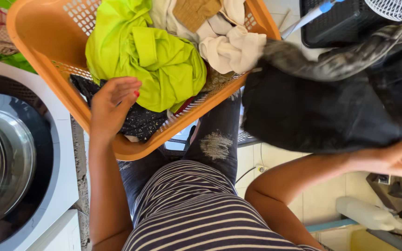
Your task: The person sorts laundry from an orange basket, handling items one at a time. They pick up a white garment, a dark pair of jeans, a neon green shirt, and a dark patterned item, inspecting each before placing them aside.
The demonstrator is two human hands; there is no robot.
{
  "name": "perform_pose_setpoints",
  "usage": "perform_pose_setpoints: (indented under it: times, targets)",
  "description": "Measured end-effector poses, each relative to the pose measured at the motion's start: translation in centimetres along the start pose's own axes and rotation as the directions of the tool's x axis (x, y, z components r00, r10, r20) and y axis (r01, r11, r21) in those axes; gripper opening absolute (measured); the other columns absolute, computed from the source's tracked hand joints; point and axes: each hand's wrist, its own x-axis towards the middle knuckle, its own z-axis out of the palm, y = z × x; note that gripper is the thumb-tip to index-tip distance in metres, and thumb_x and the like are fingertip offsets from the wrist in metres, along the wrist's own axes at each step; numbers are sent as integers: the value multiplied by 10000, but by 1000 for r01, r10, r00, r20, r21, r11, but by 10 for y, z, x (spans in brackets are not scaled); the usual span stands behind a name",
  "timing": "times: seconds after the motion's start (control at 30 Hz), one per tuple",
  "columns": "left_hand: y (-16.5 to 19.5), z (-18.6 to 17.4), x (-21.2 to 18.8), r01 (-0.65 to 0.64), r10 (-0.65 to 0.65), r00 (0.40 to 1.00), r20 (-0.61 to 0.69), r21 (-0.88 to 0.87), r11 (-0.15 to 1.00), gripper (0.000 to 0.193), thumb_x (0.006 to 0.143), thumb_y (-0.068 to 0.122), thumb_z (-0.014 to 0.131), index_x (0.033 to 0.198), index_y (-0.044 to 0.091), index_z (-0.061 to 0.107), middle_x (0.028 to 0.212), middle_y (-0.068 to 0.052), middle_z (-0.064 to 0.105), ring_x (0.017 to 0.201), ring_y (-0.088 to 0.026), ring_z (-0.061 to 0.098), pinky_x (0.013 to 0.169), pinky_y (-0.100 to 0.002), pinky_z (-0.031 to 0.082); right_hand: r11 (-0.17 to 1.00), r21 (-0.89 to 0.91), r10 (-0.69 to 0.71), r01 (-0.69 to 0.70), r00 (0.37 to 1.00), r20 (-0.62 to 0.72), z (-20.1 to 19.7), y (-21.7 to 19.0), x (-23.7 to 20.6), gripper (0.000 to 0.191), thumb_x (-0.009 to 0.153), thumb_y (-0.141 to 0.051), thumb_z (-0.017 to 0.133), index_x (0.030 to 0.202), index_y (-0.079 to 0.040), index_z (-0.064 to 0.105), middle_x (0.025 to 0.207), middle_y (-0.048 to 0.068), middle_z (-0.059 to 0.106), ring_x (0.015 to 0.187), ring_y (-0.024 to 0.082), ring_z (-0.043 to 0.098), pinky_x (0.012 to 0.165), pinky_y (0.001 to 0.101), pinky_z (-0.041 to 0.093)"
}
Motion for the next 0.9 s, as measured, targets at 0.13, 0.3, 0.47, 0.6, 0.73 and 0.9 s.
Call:
perform_pose_setpoints:
  times: [0.13, 0.3, 0.47, 0.6, 0.73, 0.9]
  targets:
    - [-37, 13, 18, -45, 50, 998, -37, 122, 991, 273, 987, -11, 676, 1255, -12, 626, 1247, -103, 717, 1205, -196, 679, 1057, -317, 509, 889, -173, -326, 425, 850, 414, 0, 53, -30, 392, 995, 28, 743, 1311, 182, 570, 1331, 335, 604, 1219, 435, 591, 1054, 501, 411]
    - [-61, 15, 23, -172, 259, 953, -159, 422, 890, 290, 918, -3, 759, 1194, 36, 678, 1241, -141, 715, 1204, -300, 681, 1048, -360, 499, 948, -310, 267, 74, 349, 898, 28, 62, -86, 152, 986, 0, 667, 1122, 27, 729, 1061, 139, 766, 1032, 210, 733, 969, 328, 564]
    - [-79, 12, 15, -88, 297, 900, -319, 535, 840, 265, 870, -23, 750, 1111, 63, 680, 1247, -153, 688, 1191, -362, 654, 1026, -405, 513, 915, -129, 265, -381, 329, 906, 85, 15, -154, 94, 1077, -18, 638, 1143, 24, 690, 1005, 85, 752, 950, 149, 737, 898, 272, 585]
    - [-86, 12, 14, -76, 320, 871, -372, 542, 837, 259, 871, -65, 691, 1106, 40, 665, 1265, -166, 665, 1196, -372, 644, 1017, -417, 521, 954, -8, 40, -299, 101, 994, 167, -49, -218, 216, 995, -20, 660, 1206, -11, 699, 1115, 78, 735, 1026, 197, 732, 838, 294, 587]
    - [-82, 15, 14, -140, 394, 836, -382, 546, 826, 269, 888, -90, 661, 1126, 36, 664, 1284, -165, 663, 1212, -376, 632, 1039, -429, 512, 881, 466, -462, -82, 67, 884, 246, -113, -309, 806, 817, -102, 881, 1510, 10, 485, 1568, 191, 398, 1335, 487, 530, 1023, 456, 531]
    - [-83, 24, 7, -165, 412, 832, -371, 542, 824, 354, 875, -99, 644, 1204, 31, 632, 1291, -152, 648, 1246, -384, 605, 1085, -439, 474, 943, -4, 133, 334, -364, 922, 261, -171, -362, 690, 833, -273, 829, 1364, 18, 497, 1251, 284, 573, 1028, 444, 650, 852, 488, 535]
